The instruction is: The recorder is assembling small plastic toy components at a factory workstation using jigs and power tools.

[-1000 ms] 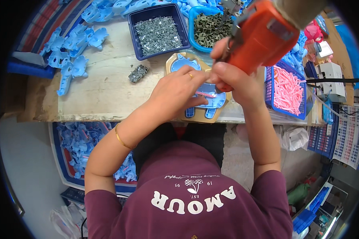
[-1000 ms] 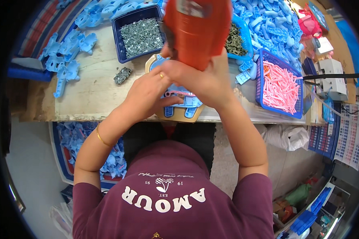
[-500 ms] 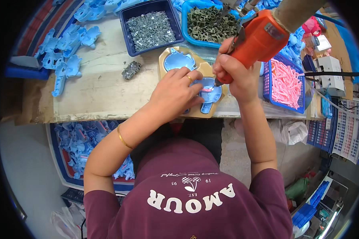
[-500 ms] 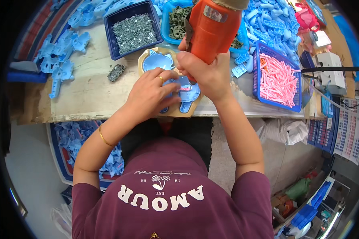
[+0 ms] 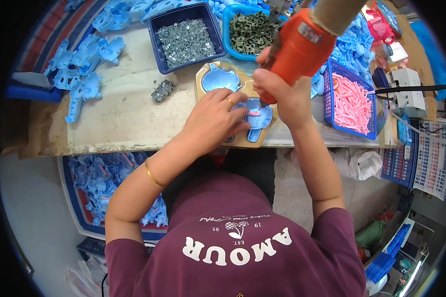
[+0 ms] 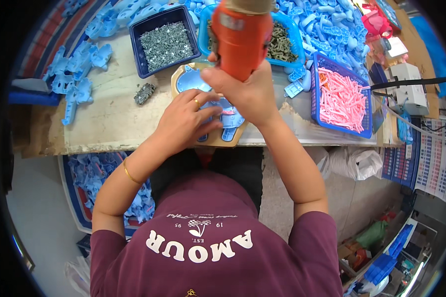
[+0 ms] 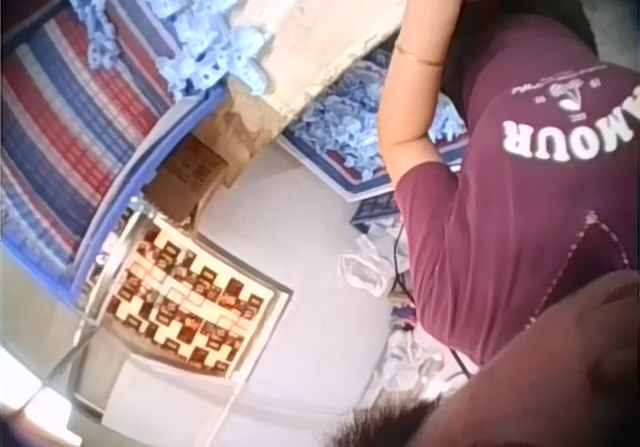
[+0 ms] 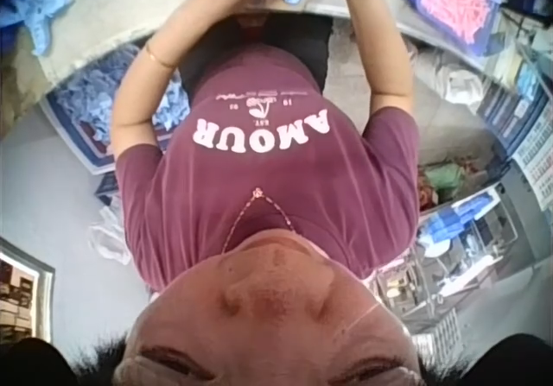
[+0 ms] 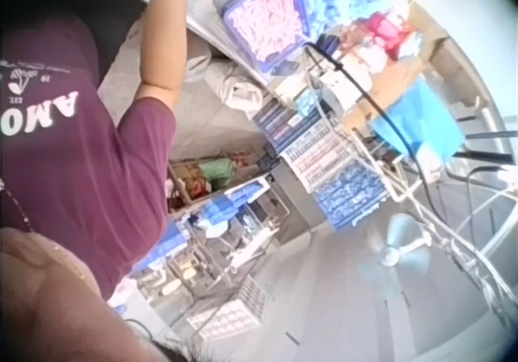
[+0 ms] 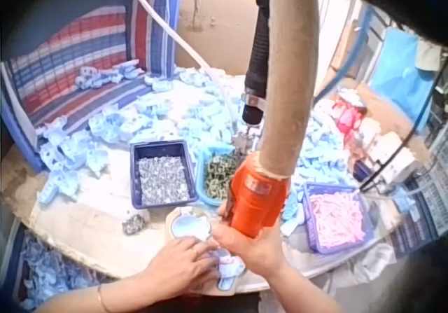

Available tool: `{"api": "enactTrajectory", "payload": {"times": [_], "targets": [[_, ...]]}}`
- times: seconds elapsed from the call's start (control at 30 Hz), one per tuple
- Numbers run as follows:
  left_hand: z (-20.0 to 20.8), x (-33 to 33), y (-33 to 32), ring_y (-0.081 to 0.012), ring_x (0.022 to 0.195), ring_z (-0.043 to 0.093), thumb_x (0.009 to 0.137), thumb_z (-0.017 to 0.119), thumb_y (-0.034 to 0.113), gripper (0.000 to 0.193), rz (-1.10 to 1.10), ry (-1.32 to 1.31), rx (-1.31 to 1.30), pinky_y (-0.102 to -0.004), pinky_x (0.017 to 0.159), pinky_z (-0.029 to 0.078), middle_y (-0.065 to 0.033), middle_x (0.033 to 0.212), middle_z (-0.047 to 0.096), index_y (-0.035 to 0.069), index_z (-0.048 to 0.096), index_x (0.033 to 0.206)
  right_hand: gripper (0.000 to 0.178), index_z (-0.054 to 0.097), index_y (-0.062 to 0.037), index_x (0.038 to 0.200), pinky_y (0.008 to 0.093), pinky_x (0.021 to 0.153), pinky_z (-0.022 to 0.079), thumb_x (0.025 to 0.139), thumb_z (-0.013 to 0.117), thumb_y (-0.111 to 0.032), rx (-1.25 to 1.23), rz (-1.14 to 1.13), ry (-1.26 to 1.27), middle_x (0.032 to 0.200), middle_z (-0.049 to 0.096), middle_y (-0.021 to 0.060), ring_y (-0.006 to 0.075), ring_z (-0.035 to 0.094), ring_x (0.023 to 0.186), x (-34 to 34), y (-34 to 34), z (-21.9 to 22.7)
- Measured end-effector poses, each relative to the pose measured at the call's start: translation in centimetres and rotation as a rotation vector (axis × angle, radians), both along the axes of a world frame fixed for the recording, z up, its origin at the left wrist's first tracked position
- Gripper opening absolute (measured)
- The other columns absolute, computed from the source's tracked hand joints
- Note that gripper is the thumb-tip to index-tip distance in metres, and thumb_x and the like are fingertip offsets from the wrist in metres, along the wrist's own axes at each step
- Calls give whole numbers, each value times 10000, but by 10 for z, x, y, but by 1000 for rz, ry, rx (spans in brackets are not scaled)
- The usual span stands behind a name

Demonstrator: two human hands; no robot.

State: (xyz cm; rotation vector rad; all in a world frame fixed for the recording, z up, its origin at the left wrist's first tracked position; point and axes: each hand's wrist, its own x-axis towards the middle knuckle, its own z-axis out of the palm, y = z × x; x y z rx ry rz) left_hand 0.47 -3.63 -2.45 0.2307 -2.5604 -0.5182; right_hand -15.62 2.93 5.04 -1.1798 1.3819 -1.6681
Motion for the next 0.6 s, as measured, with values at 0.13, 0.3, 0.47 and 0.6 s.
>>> {"api": "enactTrajectory", "payload": {"times": [0.13, 0.3, 0.47, 0.6], "targets": [[6, 12, 5, -267, 1054, 595, 814, 766, 223, 235, 38, 67, 21, -409, 943, 485, -56, 1153, 643, 95, 703, 1001, 384, 588, 27, 1208, 265, 753, 523, 900, 747, -138, -142, 113, 87, 992, 669, 72, 129, 639, 850, 11, -9, 24], [-2, 41, 11, -311, 1092, 603, 802, 763, 128, 299, 160, 134, 80, -436, 922, 512, -88, 1212, 645, 88, 694, 1090, 301, 666, 66, 1176, 342, 878, 571, 1057, 506, -160, -386, -65, 557, 1126, 698, 154, 217, 680, 1038, -20, -8, 77], [-7, 47, 18, -330, 1146, 588, 801, 756, 73, 335, 131, 141, 116, -434, 955, 502, -103, 1277, 631, 82, 700, 1131, 654, 405, 38, 1471, 254, 827, 529, 964, 699, -251, -513, -203, 347, 1198, 648, 140, 147, 618, 1096, -42, -81, 154], [-8, 50, 17, -334, 1159, 583, 792, 762, 66, 342, 147, 138, 77, -438, 959, 499, -103, 1294, 626, 79, 693, 1127, 680, 425, 58, 1466, 222, 824, 494, 969, 685, -326, -364, 23, 538, 1248, 635, 138, 121, 618, 1089, -51, -109, 162]]}}
